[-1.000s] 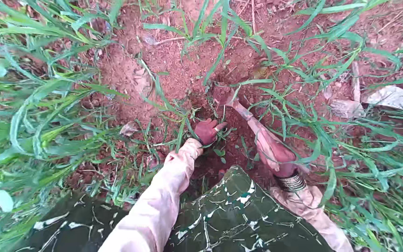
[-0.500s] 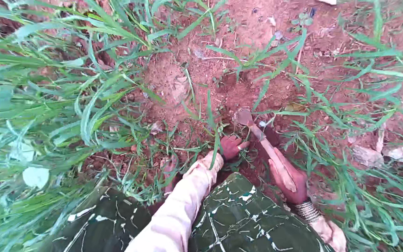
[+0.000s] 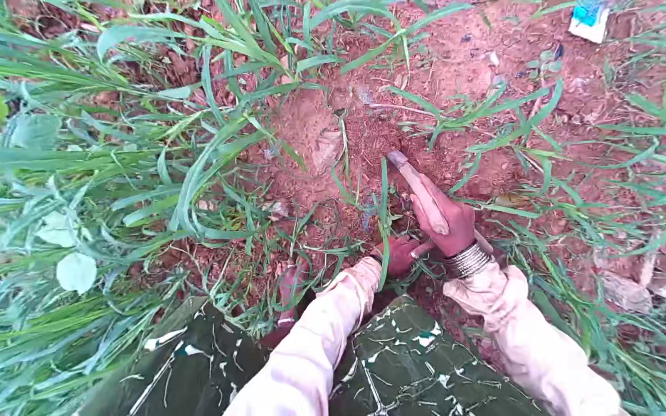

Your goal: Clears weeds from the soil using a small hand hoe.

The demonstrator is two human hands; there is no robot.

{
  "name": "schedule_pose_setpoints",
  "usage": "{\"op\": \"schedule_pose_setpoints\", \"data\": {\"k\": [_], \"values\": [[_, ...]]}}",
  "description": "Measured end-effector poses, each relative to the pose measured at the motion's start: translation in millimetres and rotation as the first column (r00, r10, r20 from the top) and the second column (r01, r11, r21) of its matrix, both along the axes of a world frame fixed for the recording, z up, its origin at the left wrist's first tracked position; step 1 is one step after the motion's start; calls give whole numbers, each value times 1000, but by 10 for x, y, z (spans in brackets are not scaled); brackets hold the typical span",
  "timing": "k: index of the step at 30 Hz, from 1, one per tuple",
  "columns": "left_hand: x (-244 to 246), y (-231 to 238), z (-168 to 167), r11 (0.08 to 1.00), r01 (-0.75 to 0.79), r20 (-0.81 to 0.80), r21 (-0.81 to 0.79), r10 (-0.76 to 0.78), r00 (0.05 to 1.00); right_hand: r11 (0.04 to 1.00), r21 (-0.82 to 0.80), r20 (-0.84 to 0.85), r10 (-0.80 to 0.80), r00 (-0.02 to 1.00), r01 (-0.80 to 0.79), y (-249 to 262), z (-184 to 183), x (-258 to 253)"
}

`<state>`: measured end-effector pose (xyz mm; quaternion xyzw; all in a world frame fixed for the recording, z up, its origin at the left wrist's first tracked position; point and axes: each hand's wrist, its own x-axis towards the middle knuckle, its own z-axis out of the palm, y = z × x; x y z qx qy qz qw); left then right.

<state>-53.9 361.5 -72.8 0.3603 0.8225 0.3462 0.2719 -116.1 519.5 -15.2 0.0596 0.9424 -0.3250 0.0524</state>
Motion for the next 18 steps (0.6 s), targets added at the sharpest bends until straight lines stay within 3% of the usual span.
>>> {"op": "schedule_pose_setpoints", "data": {"k": [2,6,8,13,18], "values": [[-51,-36,63,999,22,114,-50,-16,993,999,-37,3,29,1000,-28,-57,19,-224],[-51,-7,15,1000,7,79,-26,-5,997,998,39,38,-57,998,55,200,154,608],[-66,-10,22,998,27,100,-65,-20,995,995,40,28,-92,995,90,180,86,705],[-56,0,58,996,33,101,-78,-25,995,983,-119,-5,-140,990,138,-26,-180,-98],[-61,8,68,999,-7,16,-54,7,1000,960,-140,-8,-247,969,243,24,-76,562]]}}
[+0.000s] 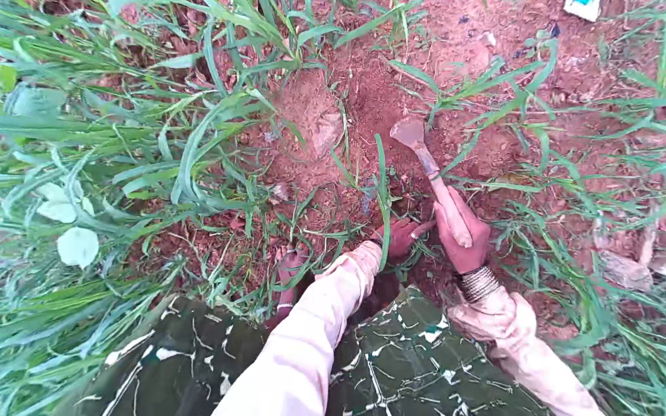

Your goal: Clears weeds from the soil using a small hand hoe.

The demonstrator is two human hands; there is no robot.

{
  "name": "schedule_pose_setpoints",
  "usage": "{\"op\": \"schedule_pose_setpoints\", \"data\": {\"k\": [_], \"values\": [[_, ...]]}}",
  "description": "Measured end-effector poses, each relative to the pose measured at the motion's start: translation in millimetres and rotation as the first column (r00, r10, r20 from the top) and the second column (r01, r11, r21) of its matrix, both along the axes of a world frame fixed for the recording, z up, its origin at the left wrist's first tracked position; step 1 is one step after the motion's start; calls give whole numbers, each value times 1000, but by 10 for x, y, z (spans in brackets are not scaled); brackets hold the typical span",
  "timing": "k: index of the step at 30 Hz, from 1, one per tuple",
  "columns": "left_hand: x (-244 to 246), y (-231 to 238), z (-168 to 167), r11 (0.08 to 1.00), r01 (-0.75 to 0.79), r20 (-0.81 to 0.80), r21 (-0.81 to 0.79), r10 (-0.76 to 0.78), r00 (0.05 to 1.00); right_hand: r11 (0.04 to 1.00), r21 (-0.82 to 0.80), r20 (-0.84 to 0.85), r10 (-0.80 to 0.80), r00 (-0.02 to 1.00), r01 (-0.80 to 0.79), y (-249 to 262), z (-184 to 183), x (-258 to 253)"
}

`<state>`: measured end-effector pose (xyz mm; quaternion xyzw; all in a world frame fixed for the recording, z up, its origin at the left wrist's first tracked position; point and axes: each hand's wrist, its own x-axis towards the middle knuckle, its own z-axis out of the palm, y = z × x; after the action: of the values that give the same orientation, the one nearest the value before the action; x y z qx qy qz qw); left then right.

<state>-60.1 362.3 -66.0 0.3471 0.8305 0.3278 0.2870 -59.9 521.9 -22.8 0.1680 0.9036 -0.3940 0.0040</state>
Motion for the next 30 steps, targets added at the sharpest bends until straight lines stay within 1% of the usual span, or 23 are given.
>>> {"op": "schedule_pose_setpoints", "data": {"k": [1,3,5,6,8,10,11,13,14,15,16,17,18,19,20,21,22,23,25,27,28,30], "values": [[51,-3,18,1000,-8,-7,2,8,1000,1000,8,11,3,1000,-3,-10,-1,-7],[23,18,17,1000,1,3,-29,-1,1000,999,15,52,44,998,-45,9,14,-265],[-6,23,30,998,30,33,-57,-28,999,993,27,117,114,987,-118,71,134,-404],[-16,11,49,997,51,58,-62,-48,997,989,22,138,141,980,-146,132,192,-381],[-75,-105,167,977,163,181,-138,-137,974,987,6,117,161,980,-163,226,305,-185],[-106,-330,303,940,258,267,-221,-196,943,983,47,40,177,983,-178,247,462,137],[-146,-471,362,912,300,310,-280,-209,927,982,53,-25,183,983,-181,231,549,296],[-250,-819,436,841,327,320,-430,-196,927,978,6,-134,207,969,-208,134,779,570],[-328,-987,501,815,285,279,-504,-159,947,972,-28,-191,224,956,-234,84,881,675],[-404,-1158,570,800,179,227,-572,-55,972,959,-67,-239,252,938,-275,42,963,758],[-456,-1323,649,784,20,160,-620,101,982,939,-112,-274,285,918,-325,12,1013,844],[-482,-1466,711,753,-174,64,-635,275,959,913,-164,-288,317,904,-373,-8,1026,945],[-507,-1580,743,706,-311,-37,-637,375,926,890,-210,-279,342,897,-405,-20,1003,1068],[-545,-1655,747,644,-403,-90,-650,461,883,878,-237,-244,360,900,-415,-27,955,1207],[-585,-1674,737,596,-470,-118,-651,532,839,886,-229,-193,363,911,-402,-32,890,1341],[-606,-1639,726,568,-507,-121,-649,580,806,905,-197,-129,357,925,-377,-35,821,1465],[-614,-1560,705,563,-506,-109,-653,591,799,927,-145,-65,341,938,-347,-42,758,1570],[-628,-1424,696,578,-466,-68,-670,577,814,945,-76,-10,318,948,-318,-46,696,1648],[-625,-1058,677,632,-335,37,-699,500,865,961,67,78,264,961,-270,-48,598,1741],[-605,-774,627,686,-209,149,-697,424,893,954,132,161,249,955,-271,-89,599,1744],[-589,-703,617,716,-164,192,-678,388,902,951,94,246,265,932,-295,-130,709,1690],[-618,-677,671,758,-103,227,-644,318,921,935,-67,423,344,838,-350,-220,1003,1459]]}}
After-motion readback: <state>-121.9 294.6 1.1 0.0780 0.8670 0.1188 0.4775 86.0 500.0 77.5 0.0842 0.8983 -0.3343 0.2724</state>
